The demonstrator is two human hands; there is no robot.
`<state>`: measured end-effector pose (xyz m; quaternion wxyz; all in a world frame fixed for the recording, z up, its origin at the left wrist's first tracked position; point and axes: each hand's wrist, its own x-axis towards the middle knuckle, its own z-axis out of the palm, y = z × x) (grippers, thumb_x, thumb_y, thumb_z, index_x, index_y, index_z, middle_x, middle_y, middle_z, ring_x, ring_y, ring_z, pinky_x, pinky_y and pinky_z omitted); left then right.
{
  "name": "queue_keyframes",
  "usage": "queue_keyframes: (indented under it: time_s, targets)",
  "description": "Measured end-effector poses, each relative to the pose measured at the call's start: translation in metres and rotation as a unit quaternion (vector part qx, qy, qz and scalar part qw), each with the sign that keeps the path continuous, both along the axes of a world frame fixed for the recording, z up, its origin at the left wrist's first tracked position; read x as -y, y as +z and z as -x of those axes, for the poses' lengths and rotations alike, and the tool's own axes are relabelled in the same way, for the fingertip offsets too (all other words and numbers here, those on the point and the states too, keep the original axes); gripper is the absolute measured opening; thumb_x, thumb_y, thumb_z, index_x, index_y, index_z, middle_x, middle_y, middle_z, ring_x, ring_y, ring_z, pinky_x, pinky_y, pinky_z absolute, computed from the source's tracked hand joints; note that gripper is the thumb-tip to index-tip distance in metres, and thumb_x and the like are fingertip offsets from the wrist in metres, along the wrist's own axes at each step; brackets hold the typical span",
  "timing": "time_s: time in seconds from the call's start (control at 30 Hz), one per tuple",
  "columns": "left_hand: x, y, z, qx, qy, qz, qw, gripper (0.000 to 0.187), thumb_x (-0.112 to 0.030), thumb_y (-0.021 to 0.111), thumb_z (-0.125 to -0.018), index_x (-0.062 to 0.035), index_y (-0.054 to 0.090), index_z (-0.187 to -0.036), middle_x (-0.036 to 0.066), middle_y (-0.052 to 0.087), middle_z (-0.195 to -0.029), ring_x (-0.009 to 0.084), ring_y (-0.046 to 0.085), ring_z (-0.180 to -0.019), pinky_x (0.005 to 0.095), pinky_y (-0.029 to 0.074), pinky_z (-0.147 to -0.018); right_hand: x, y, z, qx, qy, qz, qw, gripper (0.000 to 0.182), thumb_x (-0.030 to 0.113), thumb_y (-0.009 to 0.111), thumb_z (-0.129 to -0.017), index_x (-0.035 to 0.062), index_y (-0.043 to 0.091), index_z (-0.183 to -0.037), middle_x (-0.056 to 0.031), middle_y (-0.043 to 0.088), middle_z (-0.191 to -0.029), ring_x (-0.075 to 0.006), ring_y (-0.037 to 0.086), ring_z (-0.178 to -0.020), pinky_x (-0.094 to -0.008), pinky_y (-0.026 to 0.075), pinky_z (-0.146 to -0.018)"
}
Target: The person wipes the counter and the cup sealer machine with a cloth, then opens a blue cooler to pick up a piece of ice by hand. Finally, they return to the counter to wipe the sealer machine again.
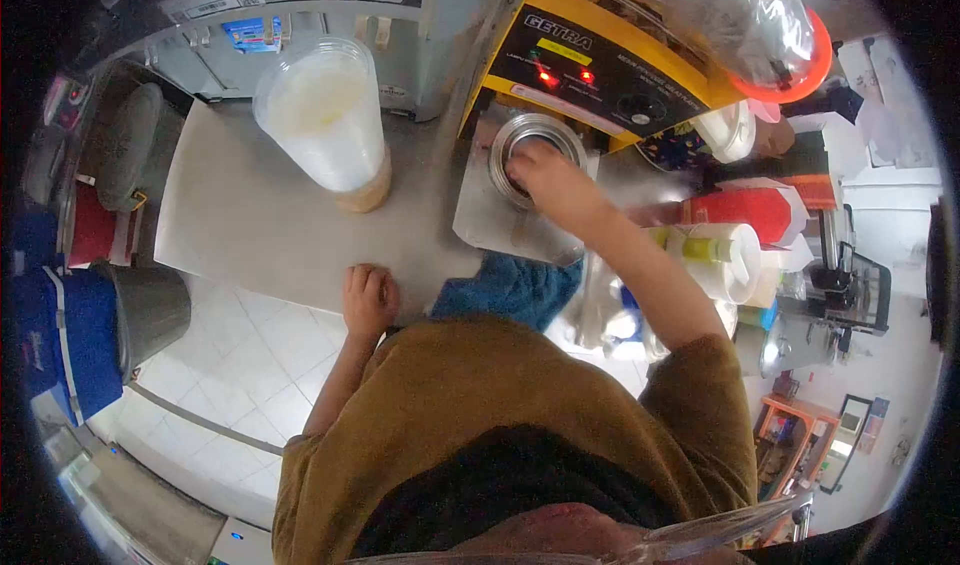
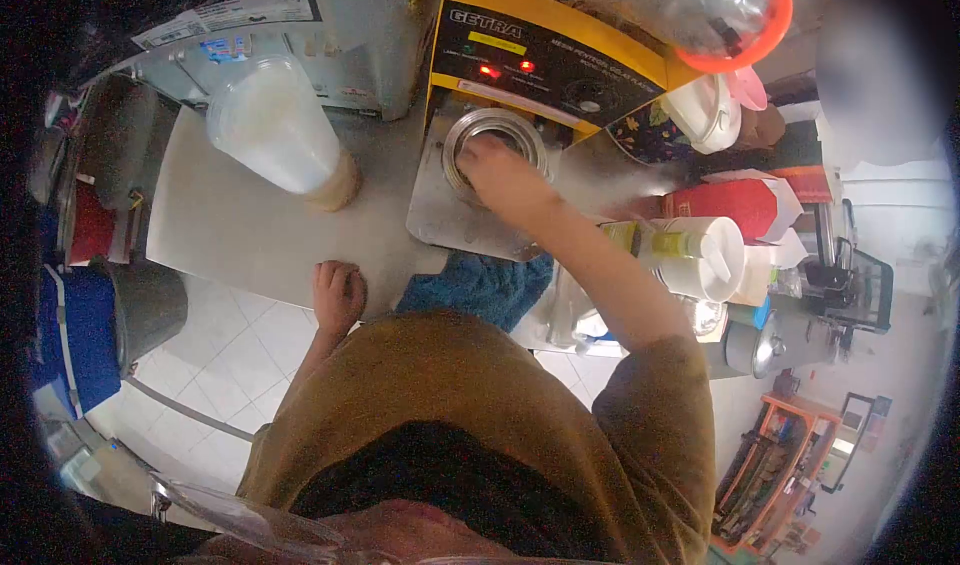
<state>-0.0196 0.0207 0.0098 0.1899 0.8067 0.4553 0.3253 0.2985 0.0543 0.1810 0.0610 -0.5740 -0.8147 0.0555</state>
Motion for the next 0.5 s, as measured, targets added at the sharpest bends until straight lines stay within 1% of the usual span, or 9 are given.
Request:
queue_keyframes:
  time_s: [0.07, 0.17, 0.27, 0.33, 0.5]
  targets:
    - [0.000, 0.001, 0.000, 0.012, -0.003, -0.002, 1.000, 0.011, -0.003, 0.061, -0.076, -0.0058, 0.059, -0.086, 0.012, 0.056, -0.089, 0.0328, 0.053, -0.086, 0.0432, 0.043, -0.075, -0.001, 0.005, 0.000, 0.000, 0.007, 0.015, 1.000, 0.021, 0.005, 0.052, -0.078, 0.0016, 0.057, -0.098, -0.0149, 0.054, -0.103, -0.0317, 0.054, -0.104, -0.0395, 0.046, -0.088]
    - [0.000, -0.002, 0.002, -0.004, -0.004, -0.006, 1.000, 0.011, -0.003, 0.061, -0.076, -0.0056, 0.058, -0.087, 0.013, 0.055, -0.089, 0.0331, 0.053, -0.085, 0.0430, 0.043, -0.075, 0.007, 0.004, -0.001, 0.002, 0.010, 0.033, 0.999, 0.021, 0.005, 0.052, -0.078, 0.0017, 0.057, -0.098, -0.0148, 0.054, -0.103, -0.0318, 0.054, -0.104, -0.0395, 0.046, -0.088]
    - [0.001, -0.008, 0.003, -0.002, 0.007, -0.004, 1.000, 0.015, -0.005, 0.062, -0.073, -0.0051, 0.058, -0.087, 0.013, 0.054, -0.091, 0.0329, 0.051, -0.086, 0.0434, 0.043, -0.073, 0.019, 0.008, -0.003, 0.013, 0.022, 0.037, 0.999, 0.020, 0.005, 0.052, -0.078, 0.0020, 0.058, -0.097, -0.0149, 0.054, -0.103, -0.0319, 0.055, -0.103, -0.0398, 0.046, -0.088]
    - [0.001, -0.005, 0.002, -0.006, 0.006, -0.004, 1.000, 0.016, -0.005, 0.062, -0.073, -0.0051, 0.058, -0.087, 0.012, 0.054, -0.091, 0.0329, 0.051, -0.086, 0.0434, 0.043, -0.073, 0.020, 0.008, -0.003, 0.011, 0.028, 0.034, 0.999, 0.020, 0.005, 0.052, -0.078, 0.0023, 0.058, -0.097, -0.0148, 0.055, -0.103, -0.0321, 0.055, -0.103, -0.0401, 0.047, -0.087]
    - [0.000, -0.006, 0.001, -0.002, -0.005, -0.011, 1.000, 0.015, -0.005, 0.063, -0.073, -0.0056, 0.058, -0.087, 0.012, 0.054, -0.089, 0.0330, 0.052, -0.084, 0.0429, 0.043, -0.072, 0.001, 0.010, 0.004, -0.002, -0.007, 0.035, 0.999, 0.019, 0.004, 0.052, -0.078, 0.0028, 0.058, -0.096, -0.0146, 0.055, -0.102, -0.0328, 0.055, -0.101, -0.0407, 0.048, -0.086]
